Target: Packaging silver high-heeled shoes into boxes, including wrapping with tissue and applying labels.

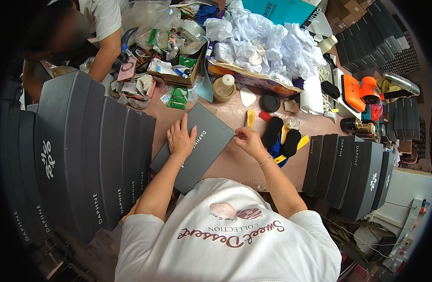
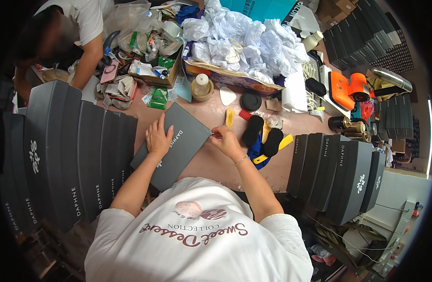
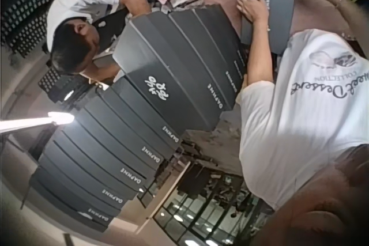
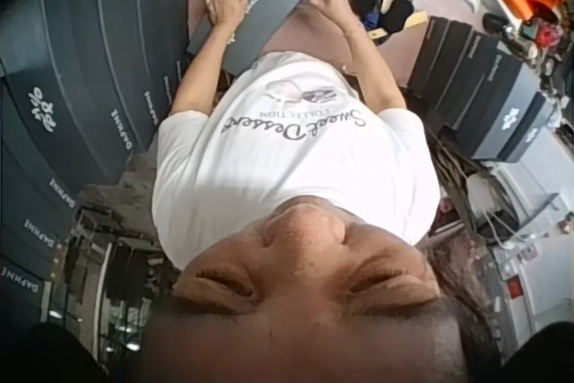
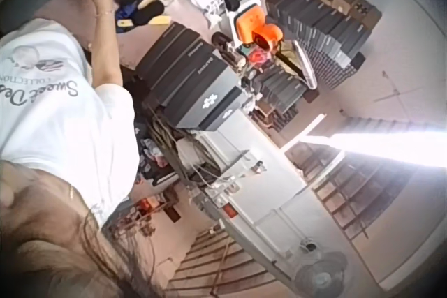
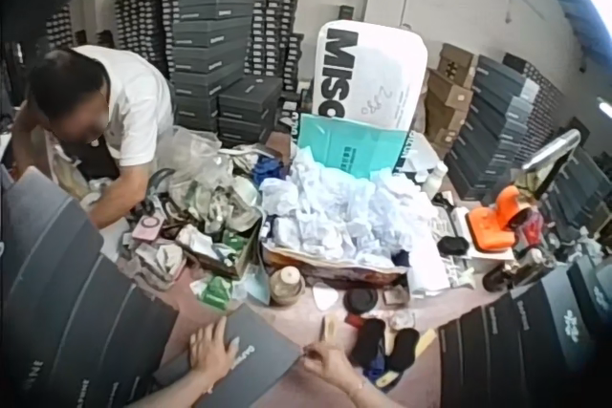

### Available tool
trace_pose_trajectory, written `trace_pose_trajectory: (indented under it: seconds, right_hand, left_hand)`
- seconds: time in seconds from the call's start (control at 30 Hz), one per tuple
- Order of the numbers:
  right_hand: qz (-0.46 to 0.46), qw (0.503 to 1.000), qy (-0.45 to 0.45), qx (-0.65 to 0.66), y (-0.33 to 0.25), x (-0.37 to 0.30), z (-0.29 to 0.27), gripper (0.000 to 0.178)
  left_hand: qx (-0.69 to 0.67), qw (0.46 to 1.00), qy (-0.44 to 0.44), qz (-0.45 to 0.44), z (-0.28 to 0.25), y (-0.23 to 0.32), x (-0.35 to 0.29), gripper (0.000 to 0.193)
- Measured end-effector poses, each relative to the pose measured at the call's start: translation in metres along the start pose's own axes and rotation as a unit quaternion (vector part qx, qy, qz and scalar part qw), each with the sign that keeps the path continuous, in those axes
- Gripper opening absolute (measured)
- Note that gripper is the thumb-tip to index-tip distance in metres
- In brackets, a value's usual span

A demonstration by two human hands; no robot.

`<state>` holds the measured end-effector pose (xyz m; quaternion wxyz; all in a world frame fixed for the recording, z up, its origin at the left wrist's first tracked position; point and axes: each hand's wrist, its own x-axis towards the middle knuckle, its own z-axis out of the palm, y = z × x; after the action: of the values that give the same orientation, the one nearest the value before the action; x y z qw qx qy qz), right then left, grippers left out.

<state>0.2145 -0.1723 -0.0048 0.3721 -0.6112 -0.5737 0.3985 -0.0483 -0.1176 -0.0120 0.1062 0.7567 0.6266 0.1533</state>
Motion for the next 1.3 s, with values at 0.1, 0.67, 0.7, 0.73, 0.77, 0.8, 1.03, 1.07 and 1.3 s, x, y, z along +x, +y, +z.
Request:
trace_pose_trajectory:
  seconds: [0.1, 0.67, 0.7, 0.73, 0.77, 0.8, 1.03, 1.07, 1.3]
  right_hand:
    - [-0.027, 0.995, -0.046, -0.081, 0.001, 0.007, -0.005, 0.017]
    - [-0.143, 0.982, -0.072, -0.096, 0.011, 0.017, -0.016, 0.012]
    - [-0.145, 0.983, -0.067, -0.092, 0.01, 0.017, -0.016, 0.013]
    - [-0.13, 0.984, -0.075, -0.095, 0.009, 0.016, -0.016, 0.012]
    - [-0.114, 0.985, -0.082, -0.098, 0.002, 0.015, -0.017, 0.012]
    - [-0.098, 0.986, -0.09, -0.1, -0.002, 0.014, -0.017, 0.012]
    - [-0.052, 0.994, 0.01, -0.095, 0.023, 0.017, -0.008, 0.015]
    - [-0.004, 0.997, 0.056, -0.062, 0.026, 0.016, -0.007, 0.015]
    - [0.157, 0.95, 0.043, 0.267, 0.038, -0.042, 0.002, 0.027]
  left_hand:
    - [0.001, 1.0, -0.007, -0.002, -0.001, -0.001, 0.002, 0.06]
    - [0.03, 0.999, -0.031, -0.014, -0.002, 0.004, 0.001, 0.059]
    - [0.034, 0.999, -0.027, -0.009, 0.001, 0.002, 0.001, 0.059]
    - [0.038, 0.999, -0.022, -0.004, 0.005, 0.0, 0.001, 0.059]
    - [0.042, 0.999, -0.018, 0.002, 0.005, 0.0, 0.001, 0.059]
    - [0.036, 0.999, -0.022, -0.004, 0.004, 0.001, 0.001, 0.059]
    - [0.026, 0.999, -0.021, 0.012, 0.001, 0.003, -0.002, 0.06]
    - [0.042, 0.998, 0.002, 0.04, -0.001, 0.003, -0.001, 0.062]
    - [-0.022, 0.934, -0.106, 0.341, -0.026, 0.096, 0.018, 0.061]
